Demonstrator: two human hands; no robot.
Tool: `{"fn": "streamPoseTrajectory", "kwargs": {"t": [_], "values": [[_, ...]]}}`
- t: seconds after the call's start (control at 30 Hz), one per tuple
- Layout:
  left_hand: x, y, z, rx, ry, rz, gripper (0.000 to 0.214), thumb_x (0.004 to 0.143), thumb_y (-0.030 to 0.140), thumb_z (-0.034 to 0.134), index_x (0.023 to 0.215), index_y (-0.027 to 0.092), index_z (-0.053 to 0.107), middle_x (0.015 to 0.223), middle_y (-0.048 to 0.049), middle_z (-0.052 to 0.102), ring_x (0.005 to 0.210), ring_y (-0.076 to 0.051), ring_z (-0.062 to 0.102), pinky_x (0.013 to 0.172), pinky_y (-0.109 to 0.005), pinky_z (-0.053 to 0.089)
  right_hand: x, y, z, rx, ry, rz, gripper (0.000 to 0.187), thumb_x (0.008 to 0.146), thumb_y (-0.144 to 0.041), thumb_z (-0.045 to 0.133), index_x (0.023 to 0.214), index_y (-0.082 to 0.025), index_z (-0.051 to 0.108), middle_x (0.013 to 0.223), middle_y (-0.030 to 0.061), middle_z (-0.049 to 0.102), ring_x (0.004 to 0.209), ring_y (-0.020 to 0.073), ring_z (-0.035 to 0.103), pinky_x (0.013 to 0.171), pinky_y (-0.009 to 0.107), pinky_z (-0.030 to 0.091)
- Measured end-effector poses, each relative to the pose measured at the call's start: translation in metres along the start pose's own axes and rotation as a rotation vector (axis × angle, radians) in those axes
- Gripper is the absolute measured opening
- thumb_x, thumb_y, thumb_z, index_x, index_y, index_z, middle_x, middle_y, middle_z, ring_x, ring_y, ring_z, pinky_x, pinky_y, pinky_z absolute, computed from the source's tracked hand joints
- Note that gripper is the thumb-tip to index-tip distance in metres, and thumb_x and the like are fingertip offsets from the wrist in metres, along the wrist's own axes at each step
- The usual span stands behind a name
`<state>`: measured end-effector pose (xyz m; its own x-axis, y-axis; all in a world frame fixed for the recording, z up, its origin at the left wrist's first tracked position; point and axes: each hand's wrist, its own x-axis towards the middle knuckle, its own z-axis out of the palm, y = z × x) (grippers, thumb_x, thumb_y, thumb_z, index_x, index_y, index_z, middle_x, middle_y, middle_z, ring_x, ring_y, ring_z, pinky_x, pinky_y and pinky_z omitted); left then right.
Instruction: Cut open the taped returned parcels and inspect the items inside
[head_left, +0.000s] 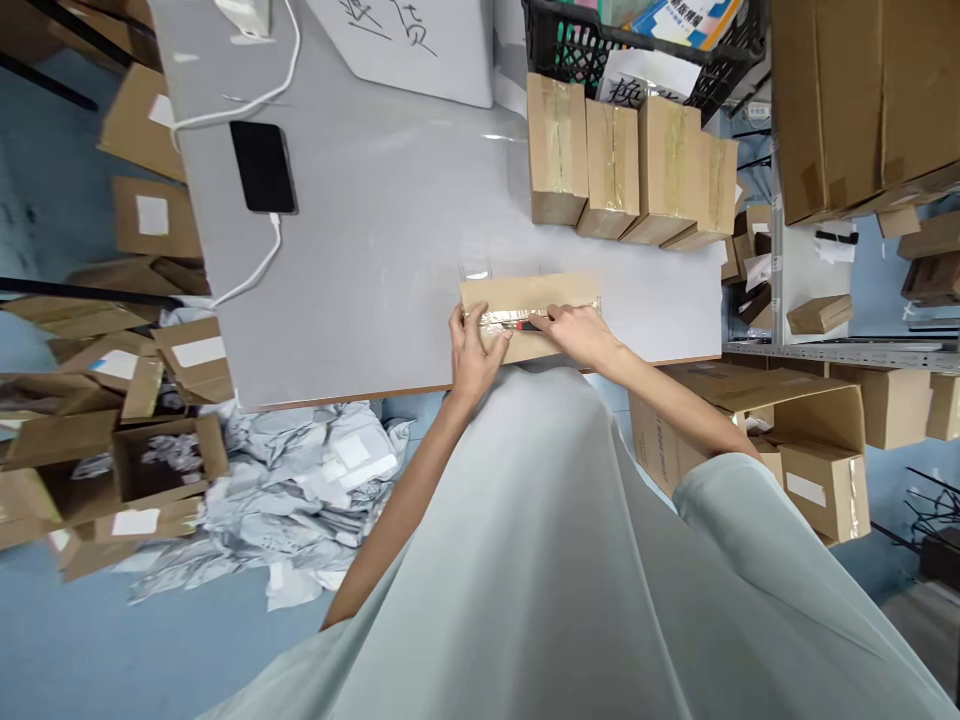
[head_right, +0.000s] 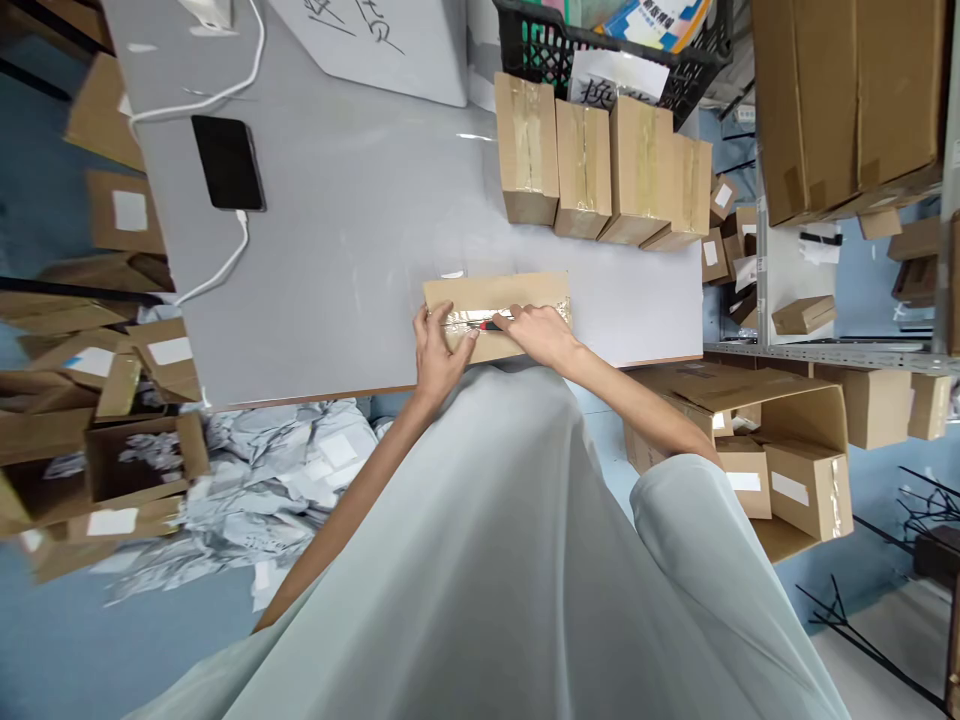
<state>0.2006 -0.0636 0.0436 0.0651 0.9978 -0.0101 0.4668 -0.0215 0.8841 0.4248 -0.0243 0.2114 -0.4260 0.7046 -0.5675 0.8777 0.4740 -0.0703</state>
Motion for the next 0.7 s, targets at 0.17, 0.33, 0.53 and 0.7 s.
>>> {"fn": "streamPoseTrajectory", "kwargs": {"t": [0.17, 0.33, 0.53, 0.7], "values": [[-0.002, 0.003, -0.001, -0.004, -0.002, -0.043, 0.078, 0.102, 0.063, 0.075, 0.165, 0.024, 0.054, 0.172, -0.0228, 0.045, 0.171, -0.038, 0.038, 0.141, -0.056, 0.034, 0.006, -0.018, -0.009, 0.002, -0.025, 0.075, 0.045, 0.118, -0.010, 0.038, 0.155, -0.013, 0.063, 0.142, 0.0234, 0.075, 0.127, 0.0307, 0.075, 0.095, 0.037, 0.057], [-0.006, 0.005, 0.002, -0.019, 0.013, -0.107, 0.078, 0.104, 0.064, 0.072, 0.169, 0.025, 0.054, 0.176, -0.0210, 0.044, 0.173, -0.037, 0.035, 0.142, -0.056, 0.030, -0.020, 0.004, -0.011, -0.008, -0.079, 0.277, 0.045, 0.116, -0.007, 0.035, 0.142, -0.009, 0.072, 0.137, 0.0260, 0.077, 0.125, 0.0313, 0.076, 0.092, 0.036, 0.053], [-0.005, 0.002, 0.008, -0.061, 0.031, -0.113, 0.078, 0.100, 0.063, 0.077, 0.167, 0.027, 0.059, 0.174, -0.0175, 0.049, 0.174, -0.038, 0.034, 0.143, -0.055, 0.029, -0.072, 0.059, -0.002, -0.035, -0.121, 0.448, 0.047, 0.117, -0.011, 0.038, 0.151, -0.019, 0.069, 0.134, 0.0227, 0.077, 0.119, 0.0324, 0.075, 0.086, 0.037, 0.046], [-0.004, 0.003, 0.009, -0.083, 0.049, -0.103, 0.078, 0.098, 0.063, 0.079, 0.165, 0.028, 0.061, 0.173, -0.0178, 0.050, 0.172, -0.039, 0.037, 0.142, -0.057, 0.031, -0.087, 0.083, 0.012, -0.025, -0.052, 0.458, 0.046, 0.121, -0.023, 0.038, 0.149, -0.026, 0.074, 0.126, 0.0186, 0.081, 0.106, 0.0296, 0.074, 0.082, 0.037, 0.045]]}}
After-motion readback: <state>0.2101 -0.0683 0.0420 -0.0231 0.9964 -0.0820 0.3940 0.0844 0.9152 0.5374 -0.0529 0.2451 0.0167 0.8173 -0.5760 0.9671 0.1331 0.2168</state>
